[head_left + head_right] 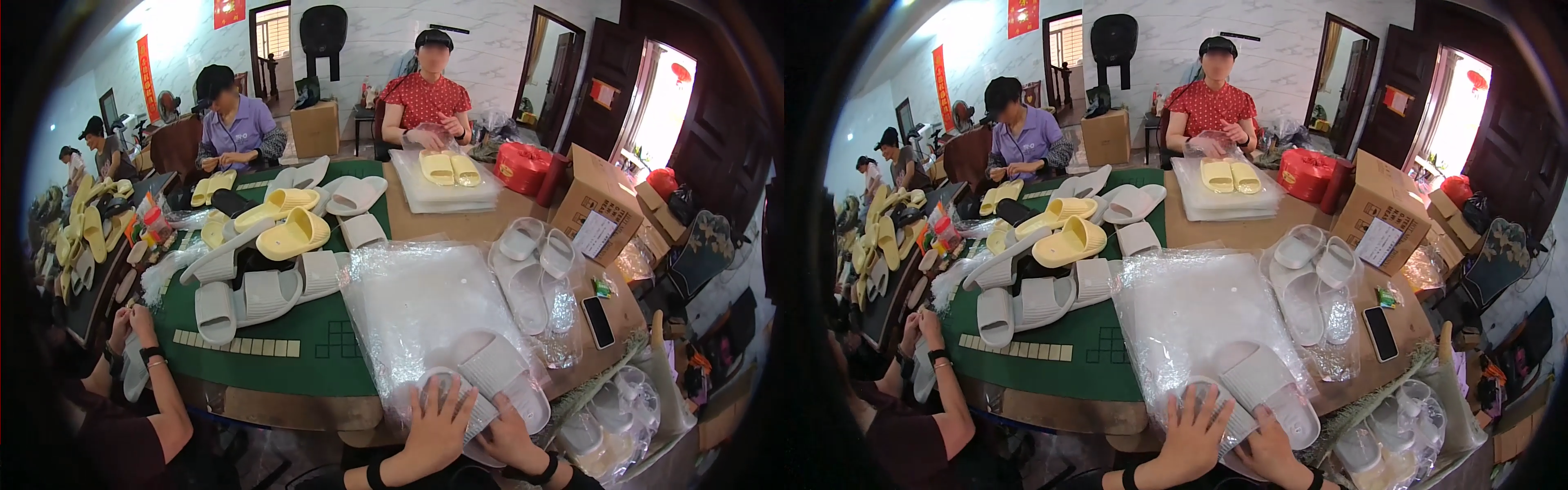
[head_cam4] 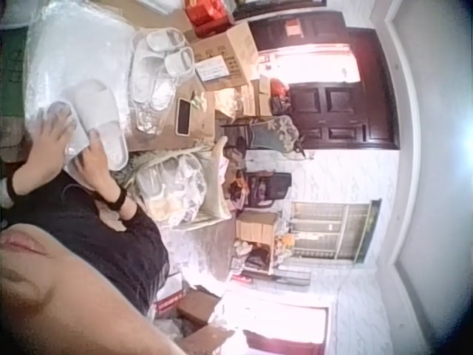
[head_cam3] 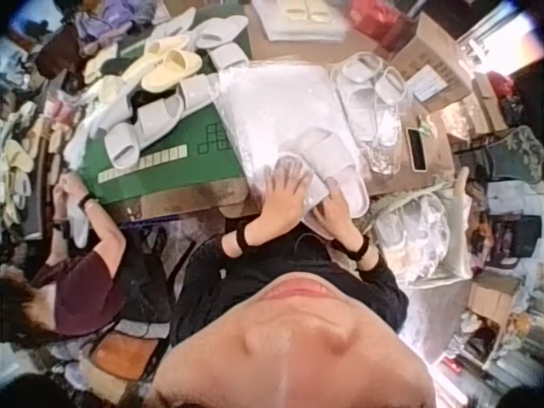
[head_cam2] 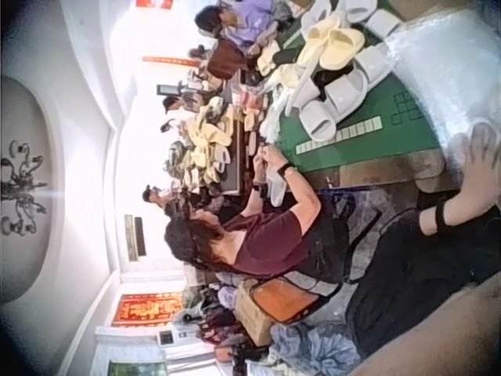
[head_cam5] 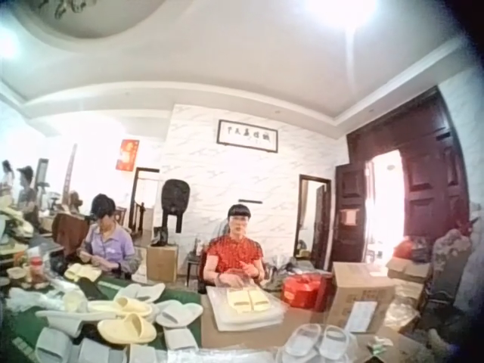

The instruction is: The worker is packing manufactured rubber sandals into individual plastic bags and placing them into a container.

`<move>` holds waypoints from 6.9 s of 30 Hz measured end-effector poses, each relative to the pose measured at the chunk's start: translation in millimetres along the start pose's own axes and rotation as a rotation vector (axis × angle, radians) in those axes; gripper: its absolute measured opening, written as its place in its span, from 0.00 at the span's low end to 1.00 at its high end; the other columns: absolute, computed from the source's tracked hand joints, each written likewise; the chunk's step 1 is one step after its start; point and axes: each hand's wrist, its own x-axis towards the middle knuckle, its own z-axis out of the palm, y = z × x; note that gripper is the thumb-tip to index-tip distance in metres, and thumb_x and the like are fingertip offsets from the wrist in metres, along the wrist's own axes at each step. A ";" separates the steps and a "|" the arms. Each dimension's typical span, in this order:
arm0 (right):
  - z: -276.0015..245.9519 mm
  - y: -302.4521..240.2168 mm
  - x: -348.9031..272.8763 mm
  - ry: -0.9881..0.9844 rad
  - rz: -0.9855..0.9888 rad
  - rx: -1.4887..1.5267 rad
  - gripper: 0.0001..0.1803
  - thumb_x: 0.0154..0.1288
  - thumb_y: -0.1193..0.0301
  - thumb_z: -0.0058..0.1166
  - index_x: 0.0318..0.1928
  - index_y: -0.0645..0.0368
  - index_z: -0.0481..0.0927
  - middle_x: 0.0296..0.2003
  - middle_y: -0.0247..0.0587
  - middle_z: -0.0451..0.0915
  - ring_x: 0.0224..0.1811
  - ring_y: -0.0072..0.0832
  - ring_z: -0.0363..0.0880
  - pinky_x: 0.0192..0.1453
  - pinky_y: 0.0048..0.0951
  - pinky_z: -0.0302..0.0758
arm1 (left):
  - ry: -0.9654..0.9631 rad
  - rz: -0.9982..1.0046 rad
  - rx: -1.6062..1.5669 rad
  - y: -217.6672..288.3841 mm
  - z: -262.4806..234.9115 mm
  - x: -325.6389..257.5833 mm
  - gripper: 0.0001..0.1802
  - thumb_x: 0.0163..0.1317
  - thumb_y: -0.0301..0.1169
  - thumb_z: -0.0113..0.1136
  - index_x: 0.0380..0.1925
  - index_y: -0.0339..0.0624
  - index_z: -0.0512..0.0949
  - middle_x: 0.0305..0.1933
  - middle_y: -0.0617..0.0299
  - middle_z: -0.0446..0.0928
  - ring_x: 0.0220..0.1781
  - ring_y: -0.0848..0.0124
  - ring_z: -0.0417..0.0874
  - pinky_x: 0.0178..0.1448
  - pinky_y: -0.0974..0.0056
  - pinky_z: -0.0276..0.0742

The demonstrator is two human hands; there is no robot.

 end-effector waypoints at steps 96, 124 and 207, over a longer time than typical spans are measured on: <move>-96.2 178.3 197.4 1.107 0.337 1.598 0.22 0.61 0.72 0.48 0.56 0.51 0.60 0.49 0.40 0.71 0.51 0.37 0.74 0.55 0.44 0.74 | -0.515 -0.457 -1.587 -22.7 -37.1 -18.7 0.18 0.69 0.27 0.44 0.57 0.33 0.68 0.50 0.56 0.75 0.49 0.73 0.74 0.57 0.70 0.67; -37.5 261.8 181.4 0.761 0.420 1.409 0.23 0.65 0.58 0.55 0.55 0.56 0.70 0.52 0.42 0.71 0.54 0.36 0.71 0.56 0.31 0.73 | 0.305 0.740 -1.424 21.8 -180.3 -10.0 0.19 0.67 0.48 0.48 0.58 0.70 0.71 0.56 0.47 0.71 0.57 0.54 0.69 0.56 0.57 0.66; -19.8 -130.8 259.2 -0.235 -0.750 -0.048 0.11 0.49 0.73 0.56 0.37 0.52 0.80 0.26 0.39 0.72 0.29 0.39 0.75 0.35 0.37 0.69 | 0.202 0.079 0.187 -161.8 -184.9 -28.9 0.27 0.41 0.18 0.52 0.46 0.47 0.78 0.33 0.63 0.71 0.45 0.62 0.71 0.64 0.48 0.55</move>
